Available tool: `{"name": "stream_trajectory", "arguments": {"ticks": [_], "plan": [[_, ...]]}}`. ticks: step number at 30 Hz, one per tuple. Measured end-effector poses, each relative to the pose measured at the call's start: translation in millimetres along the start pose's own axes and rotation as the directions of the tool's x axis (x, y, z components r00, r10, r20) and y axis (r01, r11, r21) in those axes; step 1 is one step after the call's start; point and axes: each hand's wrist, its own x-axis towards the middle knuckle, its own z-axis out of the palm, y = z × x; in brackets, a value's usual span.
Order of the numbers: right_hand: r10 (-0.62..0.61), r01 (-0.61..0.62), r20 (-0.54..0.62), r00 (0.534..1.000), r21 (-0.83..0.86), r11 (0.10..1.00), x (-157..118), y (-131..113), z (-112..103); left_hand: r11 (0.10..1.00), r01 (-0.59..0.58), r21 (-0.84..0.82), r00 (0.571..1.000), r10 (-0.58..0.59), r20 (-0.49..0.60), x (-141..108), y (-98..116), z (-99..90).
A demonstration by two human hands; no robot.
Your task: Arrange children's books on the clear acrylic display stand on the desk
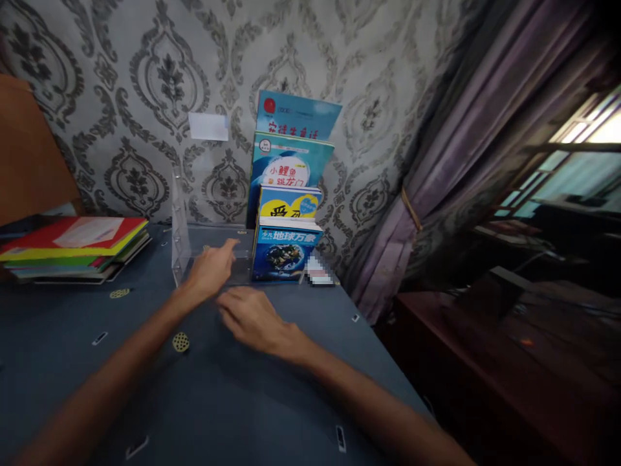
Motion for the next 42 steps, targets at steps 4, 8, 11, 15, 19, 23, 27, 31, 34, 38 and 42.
{"name": "stream_trajectory", "arguments": {"ticks": [4,8,11,15,19,23,27,31,34,38,42], "plan": [[-0.059,0.063,0.127,0.99,-0.026,0.998,-10,-14,44,0.993,-0.041,0.111,0.999,0.043,-0.011,-44,-36,19.0],[-0.114,0.124,0.142,0.983,-0.066,0.99,-22,-18,67,0.974,-0.113,0.195,0.993,0.103,0.063,-78,-66,37.4],[-0.145,0.159,0.155,0.977,-0.085,0.984,-24,-20,69,0.958,-0.196,0.21,0.977,0.173,0.125,-85,-66,44.2],[-0.136,0.154,0.166,0.977,-0.095,0.984,-23,-22,64,0.927,-0.235,0.292,0.964,0.185,0.189,-83,-53,44.1],[-0.132,0.148,0.156,0.979,-0.094,0.985,-24,-22,64,0.934,-0.228,0.274,0.966,0.183,0.182,-82,-50,42.2],[-0.124,0.133,0.14,0.982,-0.06,0.989,-27,-22,66,0.934,-0.23,0.273,0.963,0.178,0.202,-82,-51,38.0],[-0.119,0.121,0.1,0.988,-0.011,0.993,-28,-20,69,0.928,-0.18,0.326,0.974,0.123,0.19,-81,-65,28.6],[-0.143,0.14,0.072,0.987,0.047,0.989,-27,-17,72,0.924,-0.034,0.382,0.996,0.0,0.091,-83,-90,11.5],[-0.137,0.134,0.06,0.989,0.061,0.989,-27,-18,72,0.91,0.089,0.405,0.996,-0.081,-0.038,-85,-107,-5.9],[-0.121,0.115,0.087,0.989,0.067,0.991,-27,-21,70,0.869,0.268,0.416,0.954,-0.179,-0.241,-87,-132,-29.1],[-0.102,0.095,0.105,0.989,0.065,0.993,-26,-22,67,0.81,0.409,0.421,0.881,-0.229,-0.415,-94,-163,-41.6]]}}
